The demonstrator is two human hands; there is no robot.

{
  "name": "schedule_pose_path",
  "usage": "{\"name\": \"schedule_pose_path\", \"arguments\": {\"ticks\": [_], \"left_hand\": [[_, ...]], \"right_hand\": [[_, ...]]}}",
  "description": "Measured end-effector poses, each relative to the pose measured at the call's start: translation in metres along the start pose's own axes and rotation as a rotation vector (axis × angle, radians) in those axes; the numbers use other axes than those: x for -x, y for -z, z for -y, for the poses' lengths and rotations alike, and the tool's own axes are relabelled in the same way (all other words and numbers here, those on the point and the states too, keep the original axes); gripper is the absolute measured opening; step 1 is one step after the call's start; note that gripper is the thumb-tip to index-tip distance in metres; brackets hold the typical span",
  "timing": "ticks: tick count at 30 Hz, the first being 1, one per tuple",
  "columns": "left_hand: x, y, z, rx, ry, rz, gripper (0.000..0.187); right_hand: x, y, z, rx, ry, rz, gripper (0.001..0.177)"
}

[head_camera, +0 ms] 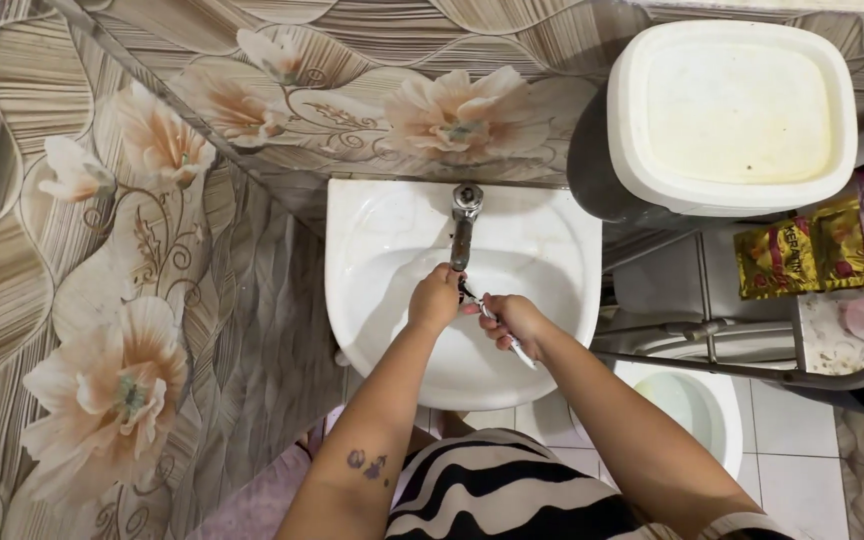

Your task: The person scrubs the inside of a white bathroom sink with a small brush, rinses the brush and their hands under running water, and wipes the sink basin and faucet area. The person then places the brush on a nearby container.

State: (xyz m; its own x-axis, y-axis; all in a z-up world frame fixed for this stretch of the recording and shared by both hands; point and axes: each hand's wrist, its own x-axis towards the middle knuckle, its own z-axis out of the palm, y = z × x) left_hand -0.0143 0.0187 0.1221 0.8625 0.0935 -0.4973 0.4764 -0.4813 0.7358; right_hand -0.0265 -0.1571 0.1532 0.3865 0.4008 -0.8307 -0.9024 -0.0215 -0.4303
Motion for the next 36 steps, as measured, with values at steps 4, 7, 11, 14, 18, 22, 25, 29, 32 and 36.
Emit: {"name": "schedule_pose_path", "arguments": {"ticks": [4,7,11,14,18,22,25,29,32,36], "left_hand": [[0.006,-0.009,0.001,0.058,-0.191,0.019,0.036],[-0.006,-0.002,0.009,0.042,0.068,0.037,0.045],[-0.013,-0.009,0.025,1.138,0.307,0.026,0.041],[0.001,-0.019,0.032,1.569,0.596,0.032,0.056],[-0.004,-0.031,0.03,1.842,0.48,-0.03,0.048],[-0.016,-0.056,0.028,2.114,0.217,-0.071,0.04],[-0.027,-0.066,0.027,2.178,0.138,-0.044,0.036],[-0.031,-0.076,0.023,2.161,-0.063,0.131,0.033],[-0.022,-0.079,0.022,2.072,0.176,0.102,0.035],[-0.007,-0.087,0.041,1.841,-0.029,0.452,0.038]], "right_hand": [[0.003,0.001,0.006,0.131,0.004,-0.036,0.043],[-0.002,-0.005,0.011,0.197,0.019,0.003,0.046],[-0.047,-0.026,0.03,0.332,0.098,0.026,0.038],[-0.093,-0.033,0.056,0.303,-0.006,0.16,0.034],[-0.128,-0.04,0.077,0.348,-0.236,0.403,0.035],[-0.129,-0.067,0.073,0.453,-0.2,0.304,0.017],[-0.112,-0.083,0.069,1.044,0.212,0.013,0.028],[-0.097,-0.073,0.065,1.31,0.709,-0.057,0.032],[-0.103,-0.058,0.058,1.448,0.8,-0.008,0.028],[-0.109,-0.028,0.06,1.634,0.759,0.025,0.03]]}}
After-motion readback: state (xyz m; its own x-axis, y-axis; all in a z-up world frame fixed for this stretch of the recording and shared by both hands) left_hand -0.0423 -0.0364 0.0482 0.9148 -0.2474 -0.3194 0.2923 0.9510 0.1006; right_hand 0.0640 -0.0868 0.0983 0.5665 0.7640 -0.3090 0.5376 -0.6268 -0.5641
